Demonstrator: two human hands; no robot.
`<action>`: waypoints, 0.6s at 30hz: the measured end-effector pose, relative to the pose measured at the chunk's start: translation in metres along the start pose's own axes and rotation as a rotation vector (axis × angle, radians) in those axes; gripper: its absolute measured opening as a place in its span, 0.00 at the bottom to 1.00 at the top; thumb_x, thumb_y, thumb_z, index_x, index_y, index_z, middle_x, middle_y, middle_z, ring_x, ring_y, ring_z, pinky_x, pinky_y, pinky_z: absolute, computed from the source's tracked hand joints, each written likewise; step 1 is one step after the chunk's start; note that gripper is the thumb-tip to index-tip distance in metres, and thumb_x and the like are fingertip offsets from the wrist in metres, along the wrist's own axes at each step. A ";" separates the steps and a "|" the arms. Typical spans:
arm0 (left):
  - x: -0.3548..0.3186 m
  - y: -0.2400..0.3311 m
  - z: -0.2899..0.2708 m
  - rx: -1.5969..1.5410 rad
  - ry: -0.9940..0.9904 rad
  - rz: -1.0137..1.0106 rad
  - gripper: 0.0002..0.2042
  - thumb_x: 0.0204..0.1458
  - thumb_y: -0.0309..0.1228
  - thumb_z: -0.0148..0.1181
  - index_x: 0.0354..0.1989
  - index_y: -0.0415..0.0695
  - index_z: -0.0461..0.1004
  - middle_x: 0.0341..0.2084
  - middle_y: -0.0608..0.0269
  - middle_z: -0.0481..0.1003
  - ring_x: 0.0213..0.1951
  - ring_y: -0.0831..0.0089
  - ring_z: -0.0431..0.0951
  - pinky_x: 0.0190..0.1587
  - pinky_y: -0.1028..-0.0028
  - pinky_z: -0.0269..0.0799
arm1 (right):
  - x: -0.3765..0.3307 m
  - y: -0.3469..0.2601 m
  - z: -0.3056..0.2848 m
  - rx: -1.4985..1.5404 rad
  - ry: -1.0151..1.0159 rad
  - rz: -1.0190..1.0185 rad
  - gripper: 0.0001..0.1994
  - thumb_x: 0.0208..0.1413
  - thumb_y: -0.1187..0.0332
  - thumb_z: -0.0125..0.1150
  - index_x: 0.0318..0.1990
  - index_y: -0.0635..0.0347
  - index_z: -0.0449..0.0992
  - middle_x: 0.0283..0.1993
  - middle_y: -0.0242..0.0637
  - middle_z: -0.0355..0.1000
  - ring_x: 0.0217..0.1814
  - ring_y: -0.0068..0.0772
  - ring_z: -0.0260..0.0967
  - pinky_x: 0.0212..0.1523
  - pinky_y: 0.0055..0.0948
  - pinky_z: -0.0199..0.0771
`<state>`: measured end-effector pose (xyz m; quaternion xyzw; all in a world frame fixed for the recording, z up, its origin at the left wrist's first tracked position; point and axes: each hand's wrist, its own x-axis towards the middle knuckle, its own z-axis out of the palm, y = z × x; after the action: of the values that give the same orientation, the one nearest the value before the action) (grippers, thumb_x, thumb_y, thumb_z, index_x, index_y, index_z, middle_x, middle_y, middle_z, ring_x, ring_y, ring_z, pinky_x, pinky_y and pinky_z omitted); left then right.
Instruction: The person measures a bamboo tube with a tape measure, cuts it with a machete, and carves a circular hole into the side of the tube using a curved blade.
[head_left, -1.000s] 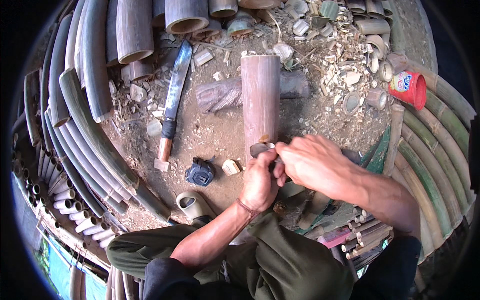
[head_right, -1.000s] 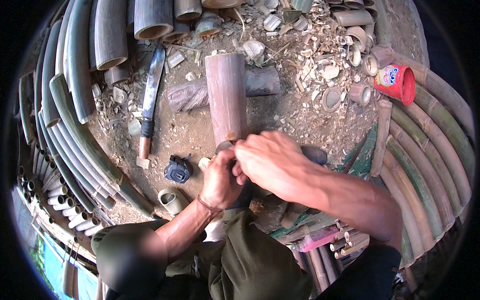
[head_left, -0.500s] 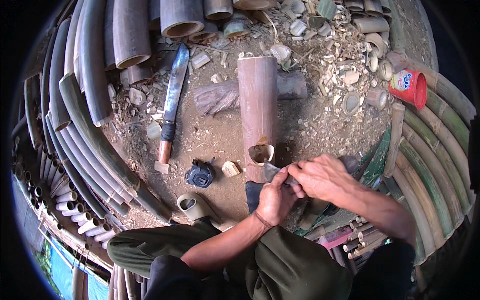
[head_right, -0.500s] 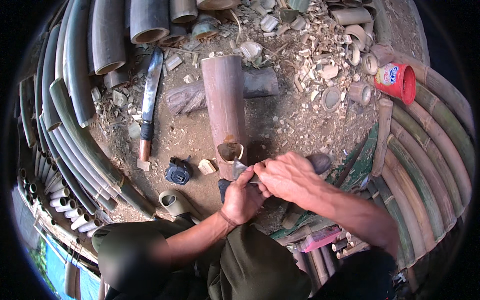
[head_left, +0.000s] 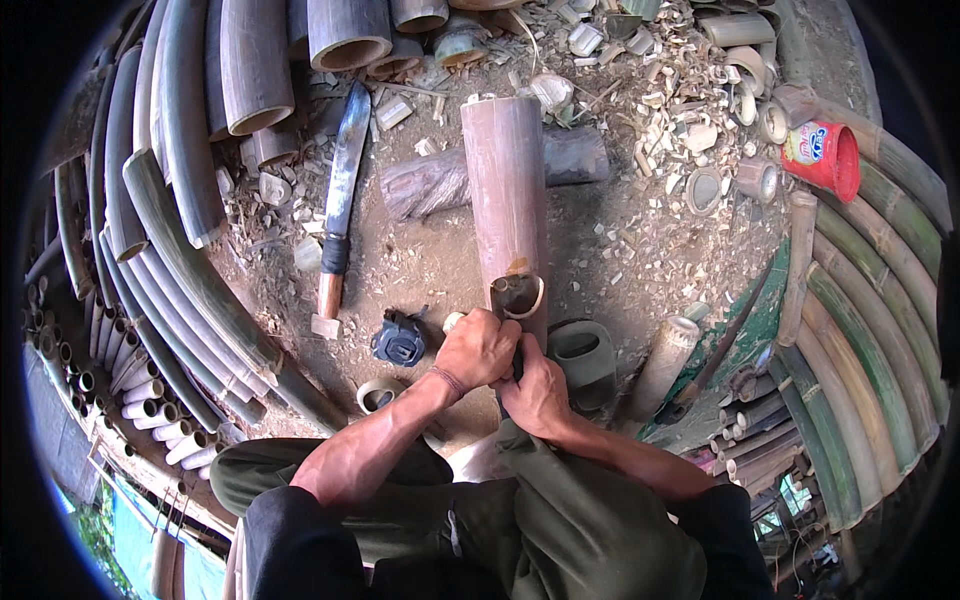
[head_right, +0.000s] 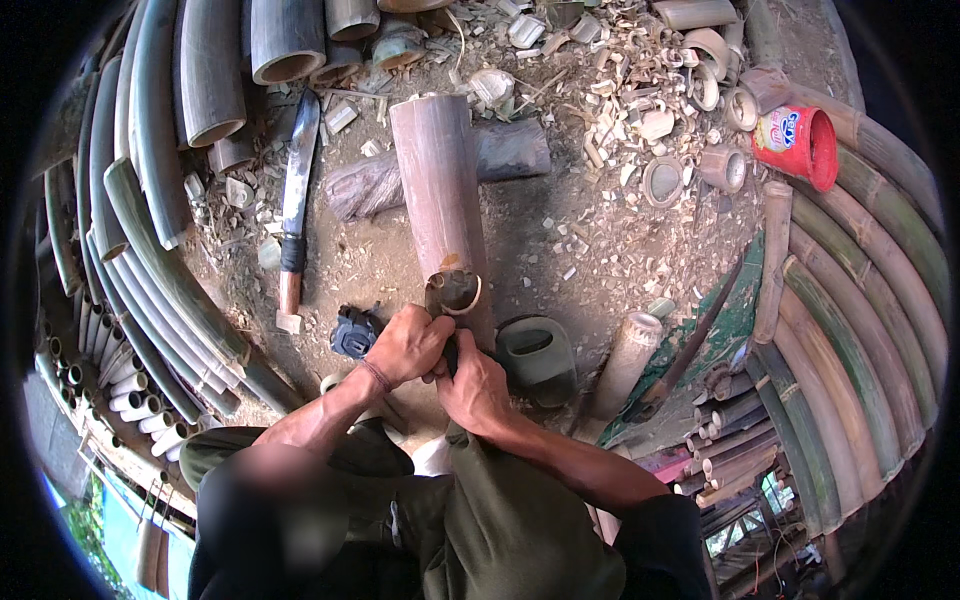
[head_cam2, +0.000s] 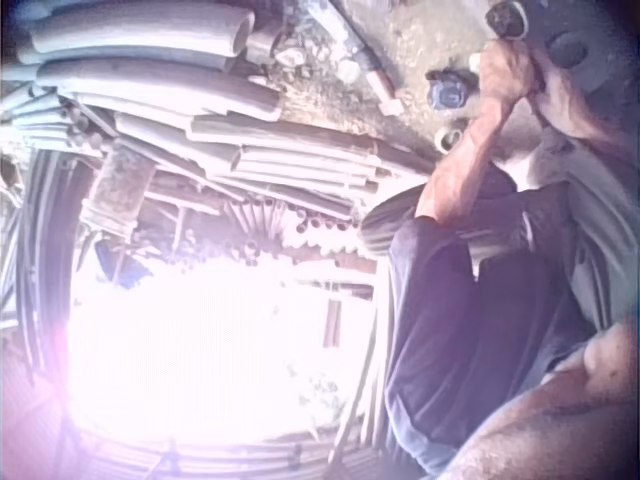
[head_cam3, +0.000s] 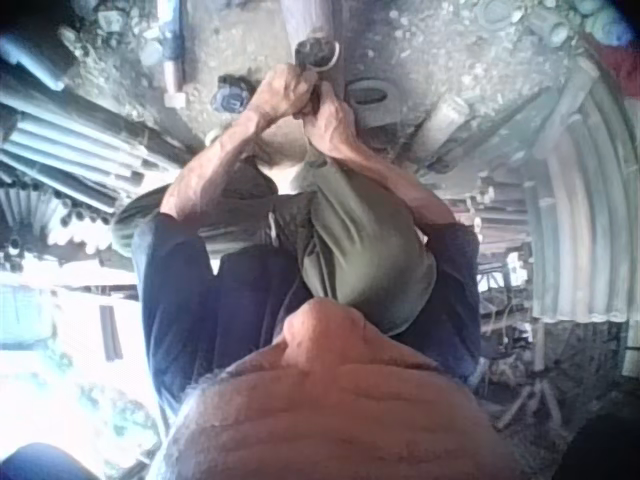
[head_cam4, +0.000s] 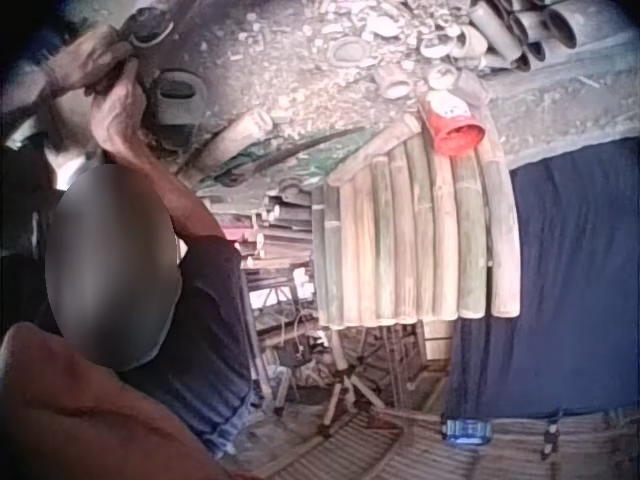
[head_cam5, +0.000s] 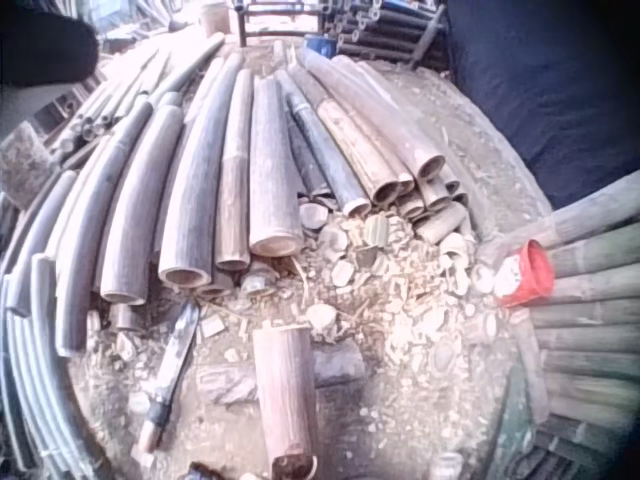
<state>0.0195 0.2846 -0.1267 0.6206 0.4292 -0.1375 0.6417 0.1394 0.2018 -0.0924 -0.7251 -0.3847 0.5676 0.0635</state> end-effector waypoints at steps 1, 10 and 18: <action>0.001 -0.003 0.006 0.132 0.108 0.111 0.08 0.54 0.29 0.49 0.26 0.40 0.71 0.18 0.45 0.74 0.21 0.53 0.78 0.22 0.61 0.72 | 0.000 0.002 -0.002 0.023 -0.022 -0.009 0.18 0.52 0.66 0.62 0.45 0.63 0.63 0.34 0.59 0.73 0.40 0.66 0.72 0.37 0.53 0.73; -0.017 0.033 0.058 -1.398 -0.005 -0.169 0.18 0.66 0.44 0.45 0.52 0.44 0.72 0.18 0.67 0.68 0.20 0.75 0.69 0.26 0.72 0.68 | -0.013 -0.038 -0.114 -0.650 -0.397 -0.251 0.20 0.55 0.66 0.55 0.53 0.66 0.64 0.39 0.55 0.76 0.34 0.56 0.76 0.34 0.46 0.78; -0.014 0.029 0.082 -1.812 -0.065 -0.156 0.23 0.65 0.45 0.48 0.61 0.42 0.67 0.29 0.69 0.73 0.28 0.76 0.69 0.35 0.70 0.70 | 0.006 -0.051 -0.120 -0.759 -0.543 -0.327 0.16 0.50 0.70 0.59 0.44 0.69 0.67 0.25 0.48 0.76 0.29 0.49 0.78 0.29 0.43 0.78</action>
<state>0.0631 0.2103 -0.1084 -0.1562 0.3957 0.1920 0.8844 0.2199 0.2824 -0.0280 -0.4529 -0.6758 0.5386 -0.2192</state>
